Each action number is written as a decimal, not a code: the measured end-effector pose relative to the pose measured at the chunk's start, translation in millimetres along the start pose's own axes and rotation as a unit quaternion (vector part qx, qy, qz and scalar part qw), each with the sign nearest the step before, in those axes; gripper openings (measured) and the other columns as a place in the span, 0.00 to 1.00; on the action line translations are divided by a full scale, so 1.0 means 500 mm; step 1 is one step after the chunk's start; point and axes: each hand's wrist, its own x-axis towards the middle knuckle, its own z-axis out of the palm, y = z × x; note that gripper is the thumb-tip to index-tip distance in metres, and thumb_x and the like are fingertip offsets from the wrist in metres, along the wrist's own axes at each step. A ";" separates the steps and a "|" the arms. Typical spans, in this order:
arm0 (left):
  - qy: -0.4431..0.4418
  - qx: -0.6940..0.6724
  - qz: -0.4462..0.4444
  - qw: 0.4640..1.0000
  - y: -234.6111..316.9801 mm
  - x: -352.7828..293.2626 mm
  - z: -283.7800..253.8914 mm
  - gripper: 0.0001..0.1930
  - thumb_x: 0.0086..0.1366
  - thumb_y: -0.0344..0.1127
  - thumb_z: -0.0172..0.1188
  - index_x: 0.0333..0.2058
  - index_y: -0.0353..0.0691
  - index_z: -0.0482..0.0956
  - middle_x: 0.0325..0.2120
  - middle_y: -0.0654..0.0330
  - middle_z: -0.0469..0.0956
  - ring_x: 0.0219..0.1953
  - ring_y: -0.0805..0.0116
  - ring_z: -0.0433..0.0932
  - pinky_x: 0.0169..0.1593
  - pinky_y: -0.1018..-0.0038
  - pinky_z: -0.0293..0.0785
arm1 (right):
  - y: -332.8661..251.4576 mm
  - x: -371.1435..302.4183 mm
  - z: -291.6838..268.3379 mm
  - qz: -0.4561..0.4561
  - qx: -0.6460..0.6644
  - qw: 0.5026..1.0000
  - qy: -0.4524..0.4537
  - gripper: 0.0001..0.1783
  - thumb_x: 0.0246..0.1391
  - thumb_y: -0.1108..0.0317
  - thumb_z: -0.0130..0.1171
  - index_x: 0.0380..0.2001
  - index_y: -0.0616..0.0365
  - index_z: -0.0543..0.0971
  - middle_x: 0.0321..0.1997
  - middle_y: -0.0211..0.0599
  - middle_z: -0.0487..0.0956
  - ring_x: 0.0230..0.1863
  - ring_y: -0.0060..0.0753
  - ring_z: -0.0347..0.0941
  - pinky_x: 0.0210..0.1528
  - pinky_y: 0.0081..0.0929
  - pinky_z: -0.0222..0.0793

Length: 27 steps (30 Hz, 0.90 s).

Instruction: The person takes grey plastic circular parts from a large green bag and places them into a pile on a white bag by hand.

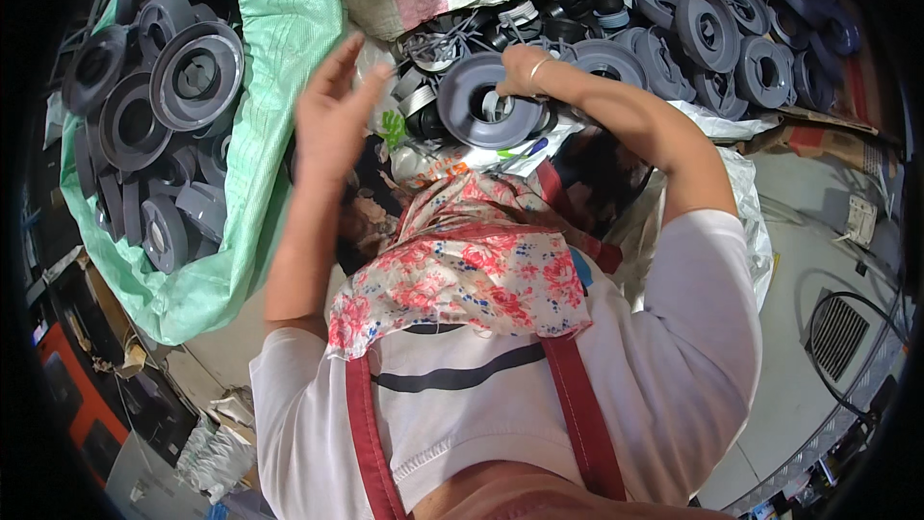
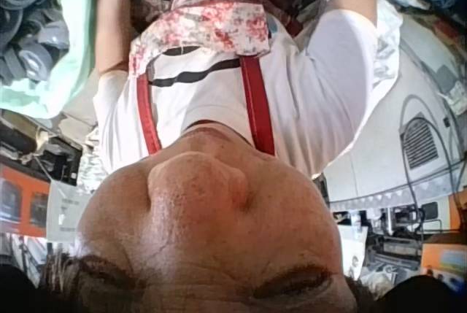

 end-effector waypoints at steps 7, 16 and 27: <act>-0.042 -0.373 -0.359 0.854 -0.145 0.013 0.062 0.15 0.57 0.35 0.54 0.39 0.30 0.68 0.30 0.54 0.75 0.34 0.64 0.76 0.43 0.68 0.72 | 0.094 0.002 -0.080 0.040 0.108 0.972 0.203 0.28 0.48 0.46 0.56 0.34 0.67 0.75 0.26 0.47 0.78 0.30 0.43 0.76 0.35 0.32 0.72; -0.046 -0.243 -0.217 0.944 -0.109 0.017 0.060 0.16 0.59 0.34 0.53 0.43 0.29 0.70 0.36 0.54 0.74 0.39 0.65 0.74 0.47 0.64 0.71 | 0.117 -0.010 -0.033 -0.028 0.052 0.962 0.267 0.13 0.47 0.60 0.56 0.26 0.59 0.78 0.32 0.44 0.74 0.42 0.46 0.69 0.44 0.38 0.66; -0.153 -0.298 -0.154 0.929 -0.055 -0.036 0.092 0.22 0.60 0.37 0.53 0.49 0.29 0.63 0.44 0.54 0.71 0.46 0.64 0.72 0.52 0.65 0.68 | -0.113 -0.168 -0.116 -0.157 0.110 0.949 0.251 0.39 0.36 0.60 0.66 0.52 0.61 0.62 0.49 0.51 0.64 0.51 0.49 0.61 0.54 0.33 0.60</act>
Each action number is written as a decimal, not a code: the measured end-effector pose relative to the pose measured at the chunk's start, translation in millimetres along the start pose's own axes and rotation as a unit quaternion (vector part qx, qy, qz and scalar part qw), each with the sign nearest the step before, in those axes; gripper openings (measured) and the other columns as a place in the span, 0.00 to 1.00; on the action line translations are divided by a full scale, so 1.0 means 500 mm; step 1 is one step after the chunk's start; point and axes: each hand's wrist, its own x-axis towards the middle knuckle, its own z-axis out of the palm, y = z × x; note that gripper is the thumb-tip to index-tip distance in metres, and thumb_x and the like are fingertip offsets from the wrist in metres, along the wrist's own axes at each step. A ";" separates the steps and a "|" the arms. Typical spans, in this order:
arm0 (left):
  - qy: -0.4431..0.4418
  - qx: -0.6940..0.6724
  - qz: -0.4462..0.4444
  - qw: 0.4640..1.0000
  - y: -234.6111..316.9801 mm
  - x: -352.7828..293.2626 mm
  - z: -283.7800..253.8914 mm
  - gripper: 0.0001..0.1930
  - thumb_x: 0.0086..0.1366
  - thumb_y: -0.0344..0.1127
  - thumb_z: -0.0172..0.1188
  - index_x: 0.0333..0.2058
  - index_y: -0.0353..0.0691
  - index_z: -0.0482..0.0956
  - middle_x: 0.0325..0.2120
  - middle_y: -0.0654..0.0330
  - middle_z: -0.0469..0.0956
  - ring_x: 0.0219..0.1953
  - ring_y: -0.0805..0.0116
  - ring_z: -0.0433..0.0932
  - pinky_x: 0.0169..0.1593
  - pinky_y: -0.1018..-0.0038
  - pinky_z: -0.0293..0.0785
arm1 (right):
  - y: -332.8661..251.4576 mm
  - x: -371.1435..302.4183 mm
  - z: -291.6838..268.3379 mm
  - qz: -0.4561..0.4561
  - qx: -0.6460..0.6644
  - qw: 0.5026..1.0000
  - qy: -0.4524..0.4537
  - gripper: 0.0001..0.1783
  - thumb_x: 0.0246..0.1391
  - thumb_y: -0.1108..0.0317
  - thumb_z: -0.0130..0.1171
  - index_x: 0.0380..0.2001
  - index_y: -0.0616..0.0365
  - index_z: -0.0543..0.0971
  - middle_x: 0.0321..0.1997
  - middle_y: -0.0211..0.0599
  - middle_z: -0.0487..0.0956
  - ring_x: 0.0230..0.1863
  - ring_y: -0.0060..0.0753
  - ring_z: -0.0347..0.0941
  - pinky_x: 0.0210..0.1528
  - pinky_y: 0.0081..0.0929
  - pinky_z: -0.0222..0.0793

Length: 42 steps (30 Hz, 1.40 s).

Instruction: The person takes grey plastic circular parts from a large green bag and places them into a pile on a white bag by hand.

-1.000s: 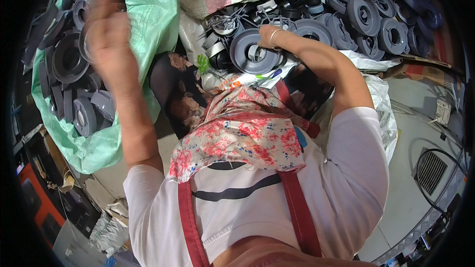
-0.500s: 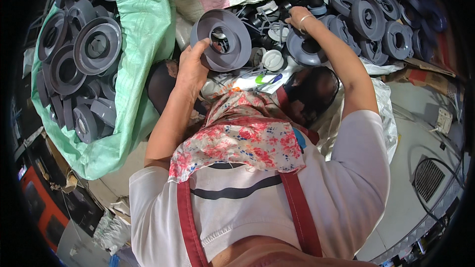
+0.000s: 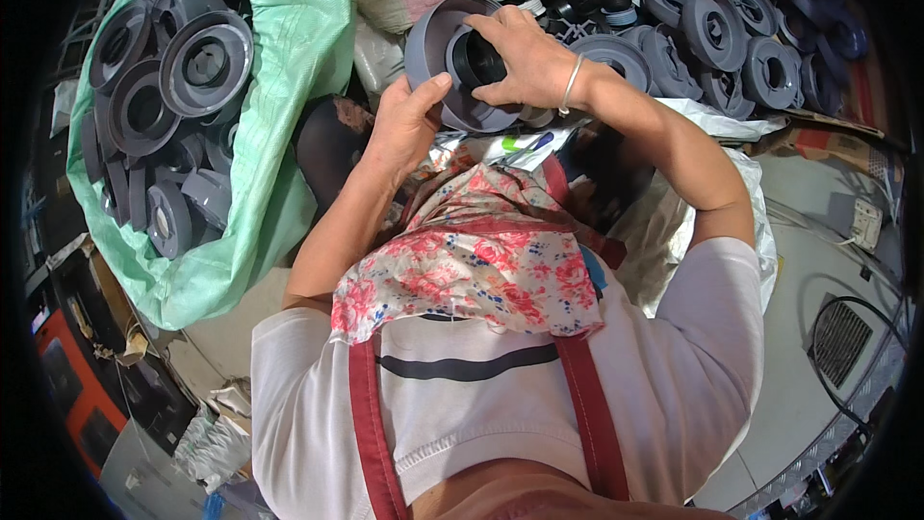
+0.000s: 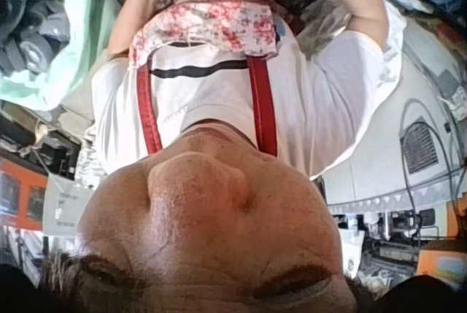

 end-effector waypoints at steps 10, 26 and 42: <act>-0.048 -0.036 -0.097 0.994 0.047 -0.037 -0.010 0.19 0.59 0.33 0.55 0.46 0.29 0.66 0.41 0.56 0.73 0.42 0.68 0.74 0.50 0.69 0.70 | -0.024 -0.025 -0.027 -0.261 -0.165 0.950 -0.055 0.44 0.21 0.73 0.69 0.50 0.59 0.62 0.47 0.45 0.64 0.49 0.49 0.60 0.52 0.35 0.63; 0.315 0.523 0.391 0.689 0.208 -0.048 -0.129 0.25 0.52 0.34 0.64 0.45 0.27 0.67 0.42 0.52 0.71 0.40 0.68 0.70 0.47 0.73 0.66 | 0.170 0.004 -0.025 0.068 -0.035 0.995 0.067 0.42 0.39 0.46 0.63 0.50 0.67 0.65 0.46 0.56 0.72 0.50 0.51 0.68 0.51 0.36 0.64; 0.078 0.270 0.122 0.952 0.051 0.090 0.028 0.27 0.57 0.26 0.54 0.56 0.33 0.59 0.52 0.50 0.65 0.54 0.62 0.65 0.58 0.69 0.59 | 0.587 0.104 -0.050 0.390 -0.178 0.904 0.004 0.41 0.34 0.49 0.66 0.49 0.62 0.66 0.51 0.51 0.68 0.56 0.49 0.62 0.53 0.38 0.64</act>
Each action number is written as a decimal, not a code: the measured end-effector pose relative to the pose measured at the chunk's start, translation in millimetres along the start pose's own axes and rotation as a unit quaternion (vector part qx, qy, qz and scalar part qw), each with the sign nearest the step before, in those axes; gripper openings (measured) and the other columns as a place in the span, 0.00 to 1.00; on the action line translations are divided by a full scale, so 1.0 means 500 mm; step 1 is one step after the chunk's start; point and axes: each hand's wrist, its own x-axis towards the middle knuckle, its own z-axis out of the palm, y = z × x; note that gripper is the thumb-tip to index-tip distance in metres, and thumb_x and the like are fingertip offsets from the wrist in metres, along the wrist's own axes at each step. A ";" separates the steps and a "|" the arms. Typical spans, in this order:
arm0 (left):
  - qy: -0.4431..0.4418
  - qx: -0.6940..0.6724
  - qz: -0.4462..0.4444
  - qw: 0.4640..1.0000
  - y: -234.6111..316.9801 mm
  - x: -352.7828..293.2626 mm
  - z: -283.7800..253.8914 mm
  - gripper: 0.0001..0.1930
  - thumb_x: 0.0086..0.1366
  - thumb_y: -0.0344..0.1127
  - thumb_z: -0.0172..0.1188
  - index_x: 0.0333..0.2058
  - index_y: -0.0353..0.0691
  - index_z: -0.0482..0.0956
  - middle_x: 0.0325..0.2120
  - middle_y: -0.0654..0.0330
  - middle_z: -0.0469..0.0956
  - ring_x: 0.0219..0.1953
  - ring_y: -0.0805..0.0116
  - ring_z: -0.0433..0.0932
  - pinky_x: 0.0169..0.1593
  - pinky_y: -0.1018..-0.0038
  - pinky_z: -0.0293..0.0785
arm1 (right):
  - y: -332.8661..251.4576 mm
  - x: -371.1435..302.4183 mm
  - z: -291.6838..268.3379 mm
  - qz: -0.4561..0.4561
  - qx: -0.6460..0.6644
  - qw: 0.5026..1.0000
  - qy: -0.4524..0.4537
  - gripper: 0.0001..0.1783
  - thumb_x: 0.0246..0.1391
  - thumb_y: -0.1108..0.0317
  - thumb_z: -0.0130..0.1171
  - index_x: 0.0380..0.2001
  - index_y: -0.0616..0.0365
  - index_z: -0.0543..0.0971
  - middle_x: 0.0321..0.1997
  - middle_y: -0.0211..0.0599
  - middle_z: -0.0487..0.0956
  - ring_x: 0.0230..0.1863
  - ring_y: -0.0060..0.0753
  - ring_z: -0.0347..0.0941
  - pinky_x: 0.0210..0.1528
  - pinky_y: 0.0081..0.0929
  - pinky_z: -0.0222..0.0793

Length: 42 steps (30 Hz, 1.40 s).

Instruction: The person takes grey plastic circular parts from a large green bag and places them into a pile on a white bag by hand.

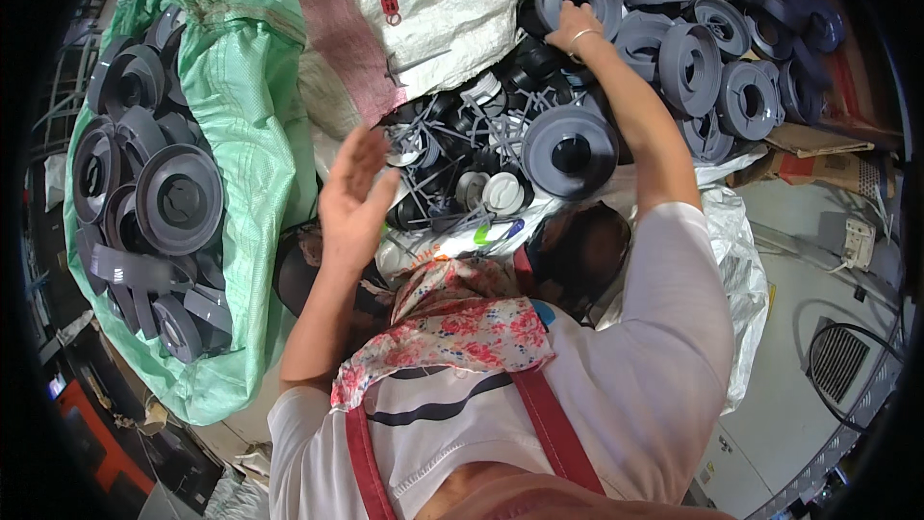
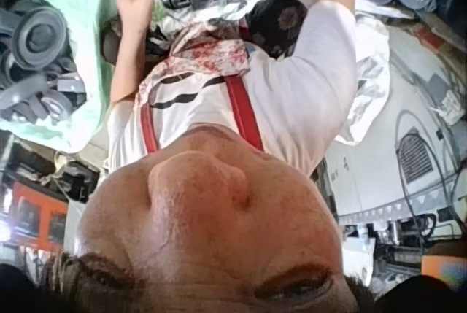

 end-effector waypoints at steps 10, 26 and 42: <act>-0.004 -0.251 -0.321 0.913 -0.116 0.047 0.022 0.19 0.57 0.38 0.55 0.44 0.31 0.67 0.36 0.55 0.73 0.40 0.63 0.73 0.47 0.65 0.69 | -0.224 -0.306 -0.092 -0.269 0.335 0.871 -0.238 0.31 0.36 0.51 0.66 0.43 0.58 0.73 0.37 0.46 0.75 0.42 0.47 0.71 0.47 0.35 0.66; -0.006 -0.161 -0.118 0.980 -0.105 0.036 0.042 0.21 0.59 0.36 0.56 0.48 0.32 0.65 0.40 0.58 0.70 0.42 0.69 0.71 0.47 0.69 0.69 | -0.155 -0.221 -0.042 -0.293 0.206 0.933 0.048 0.41 0.33 0.58 0.64 0.53 0.57 0.63 0.48 0.54 0.68 0.50 0.50 0.65 0.52 0.36 0.63; -0.192 -0.293 -0.237 0.906 -0.011 -0.064 -0.025 0.21 0.58 0.37 0.58 0.46 0.30 0.67 0.42 0.57 0.73 0.42 0.68 0.74 0.48 0.69 0.71 | -0.241 -0.493 -0.157 -0.582 0.097 0.807 0.014 0.43 0.22 0.75 0.64 0.51 0.52 0.64 0.50 0.46 0.63 0.50 0.51 0.60 0.47 0.38 0.68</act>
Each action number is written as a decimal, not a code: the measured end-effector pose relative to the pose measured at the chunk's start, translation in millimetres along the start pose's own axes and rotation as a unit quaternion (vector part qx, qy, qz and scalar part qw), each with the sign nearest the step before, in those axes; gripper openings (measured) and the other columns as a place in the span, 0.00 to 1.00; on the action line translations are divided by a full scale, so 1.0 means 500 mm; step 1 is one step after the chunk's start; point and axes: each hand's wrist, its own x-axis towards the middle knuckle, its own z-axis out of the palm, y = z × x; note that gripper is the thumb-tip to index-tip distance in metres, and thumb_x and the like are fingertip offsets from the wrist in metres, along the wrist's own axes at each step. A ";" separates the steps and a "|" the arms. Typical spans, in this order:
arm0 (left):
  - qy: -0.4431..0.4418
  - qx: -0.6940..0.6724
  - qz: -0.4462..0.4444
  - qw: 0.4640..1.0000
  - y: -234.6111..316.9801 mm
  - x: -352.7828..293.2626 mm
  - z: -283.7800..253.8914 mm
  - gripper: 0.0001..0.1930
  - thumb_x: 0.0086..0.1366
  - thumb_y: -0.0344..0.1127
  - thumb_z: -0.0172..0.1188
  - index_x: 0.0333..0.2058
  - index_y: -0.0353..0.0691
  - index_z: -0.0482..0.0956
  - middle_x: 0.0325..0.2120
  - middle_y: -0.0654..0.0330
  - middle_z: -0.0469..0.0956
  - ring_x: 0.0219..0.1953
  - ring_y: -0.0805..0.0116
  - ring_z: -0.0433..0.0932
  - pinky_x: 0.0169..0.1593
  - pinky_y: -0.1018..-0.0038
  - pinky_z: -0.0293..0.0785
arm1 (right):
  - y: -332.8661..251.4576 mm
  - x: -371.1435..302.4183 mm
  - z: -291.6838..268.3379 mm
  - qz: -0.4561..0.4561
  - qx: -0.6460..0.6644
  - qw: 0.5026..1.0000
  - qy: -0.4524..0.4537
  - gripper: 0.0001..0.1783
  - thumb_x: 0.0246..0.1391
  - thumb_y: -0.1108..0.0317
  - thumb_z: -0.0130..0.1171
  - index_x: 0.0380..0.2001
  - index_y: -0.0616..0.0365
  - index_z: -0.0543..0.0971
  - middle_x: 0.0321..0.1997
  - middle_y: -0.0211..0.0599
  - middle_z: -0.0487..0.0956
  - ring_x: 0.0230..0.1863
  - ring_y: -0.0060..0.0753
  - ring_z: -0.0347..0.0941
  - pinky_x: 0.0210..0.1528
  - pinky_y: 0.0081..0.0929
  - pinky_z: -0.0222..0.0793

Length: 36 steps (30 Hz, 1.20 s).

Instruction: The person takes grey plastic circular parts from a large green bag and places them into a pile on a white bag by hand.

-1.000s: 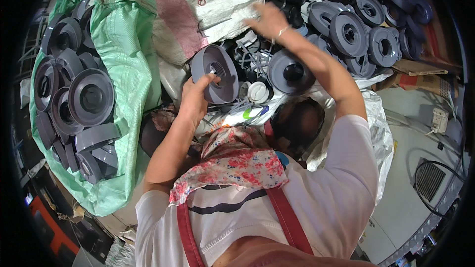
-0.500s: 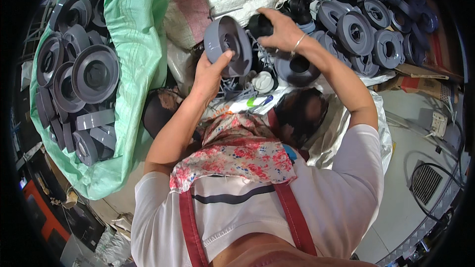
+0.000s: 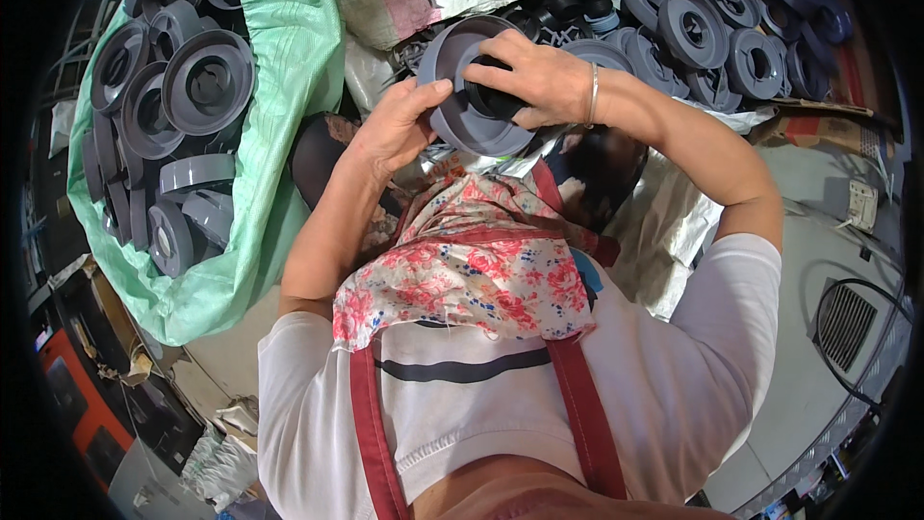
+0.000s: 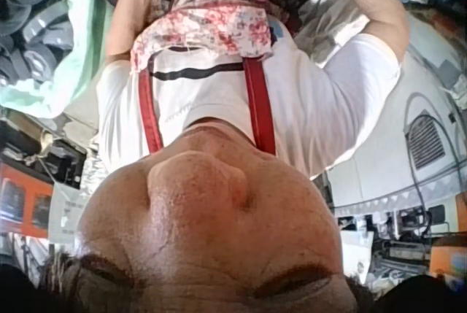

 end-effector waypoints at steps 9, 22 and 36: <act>0.063 0.073 0.185 0.978 -0.048 -0.008 0.038 0.20 0.56 0.32 0.60 0.46 0.31 0.67 0.39 0.59 0.73 0.40 0.71 0.72 0.47 0.73 0.69 | 0.006 0.009 0.005 0.425 0.668 0.609 -0.037 0.46 0.42 0.39 0.59 0.47 0.77 0.67 0.31 0.50 0.77 0.17 0.28 0.74 0.23 0.17 0.71; 0.290 0.569 0.536 0.552 0.135 -0.090 -0.073 0.22 0.51 0.33 0.65 0.43 0.32 0.68 0.39 0.53 0.71 0.37 0.67 0.71 0.42 0.71 0.69 | 0.133 -0.025 0.010 0.391 0.058 0.906 0.149 0.39 0.44 0.36 0.53 0.37 0.68 0.71 0.35 0.54 0.76 0.37 0.47 0.75 0.37 0.37 0.70; 0.248 -0.064 0.057 0.965 -0.038 0.101 -0.013 0.22 0.56 0.42 0.60 0.43 0.31 0.68 0.42 0.51 0.71 0.45 0.60 0.71 0.51 0.67 0.67 | 0.080 -0.042 0.068 0.142 0.121 0.975 0.118 0.28 0.39 0.58 0.66 0.45 0.57 0.72 0.45 0.42 0.73 0.46 0.40 0.70 0.50 0.31 0.65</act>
